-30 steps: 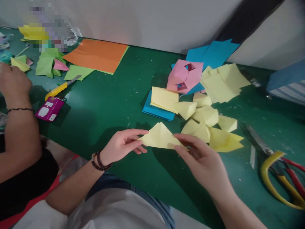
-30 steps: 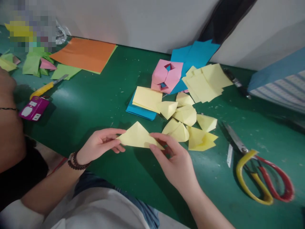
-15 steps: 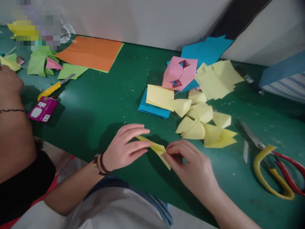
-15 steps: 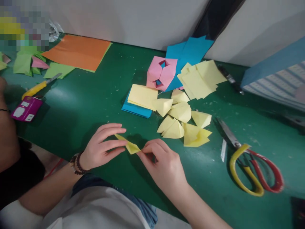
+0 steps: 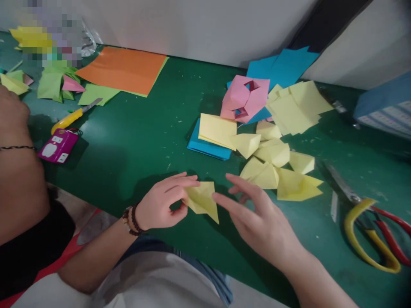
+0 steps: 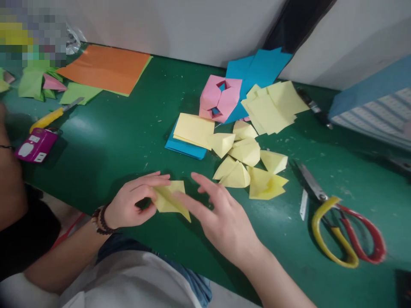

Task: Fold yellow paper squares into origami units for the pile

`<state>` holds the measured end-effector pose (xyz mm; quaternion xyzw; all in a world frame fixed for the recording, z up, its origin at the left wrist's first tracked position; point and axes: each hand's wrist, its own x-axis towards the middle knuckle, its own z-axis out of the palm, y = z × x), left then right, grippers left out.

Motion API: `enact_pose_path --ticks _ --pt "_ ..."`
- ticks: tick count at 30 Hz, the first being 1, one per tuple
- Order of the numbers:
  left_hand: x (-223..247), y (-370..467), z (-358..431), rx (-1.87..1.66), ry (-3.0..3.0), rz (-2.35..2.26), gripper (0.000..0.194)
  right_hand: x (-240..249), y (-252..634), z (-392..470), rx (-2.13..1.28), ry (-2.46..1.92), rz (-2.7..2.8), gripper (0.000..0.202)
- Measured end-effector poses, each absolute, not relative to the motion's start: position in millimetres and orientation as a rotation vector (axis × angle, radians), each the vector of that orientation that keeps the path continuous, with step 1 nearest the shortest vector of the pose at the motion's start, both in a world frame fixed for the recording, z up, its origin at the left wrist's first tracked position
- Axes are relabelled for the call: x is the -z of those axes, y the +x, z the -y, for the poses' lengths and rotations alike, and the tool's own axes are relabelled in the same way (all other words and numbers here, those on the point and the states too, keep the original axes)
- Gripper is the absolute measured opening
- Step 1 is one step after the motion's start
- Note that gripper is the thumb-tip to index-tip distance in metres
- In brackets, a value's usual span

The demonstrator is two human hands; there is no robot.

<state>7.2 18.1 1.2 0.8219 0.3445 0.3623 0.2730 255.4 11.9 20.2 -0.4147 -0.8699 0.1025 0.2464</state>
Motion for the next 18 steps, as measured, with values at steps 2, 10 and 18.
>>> enact_pose_path --ticks 2,10,18 --pt "-1.2 7.3 -18.1 -0.946 2.191 -0.903 0.02 -18.9 256.1 -14.0 -0.109 -1.012 2.532 0.048" --pt "-3.9 6.9 -17.9 -0.928 2.172 -0.875 0.024 -15.0 253.2 -14.5 -0.13 -0.776 2.525 0.022" --pt "-2.8 3.9 -17.7 -0.831 2.56 -0.906 0.016 -14.0 265.2 -19.5 -0.158 -0.853 2.578 0.026"
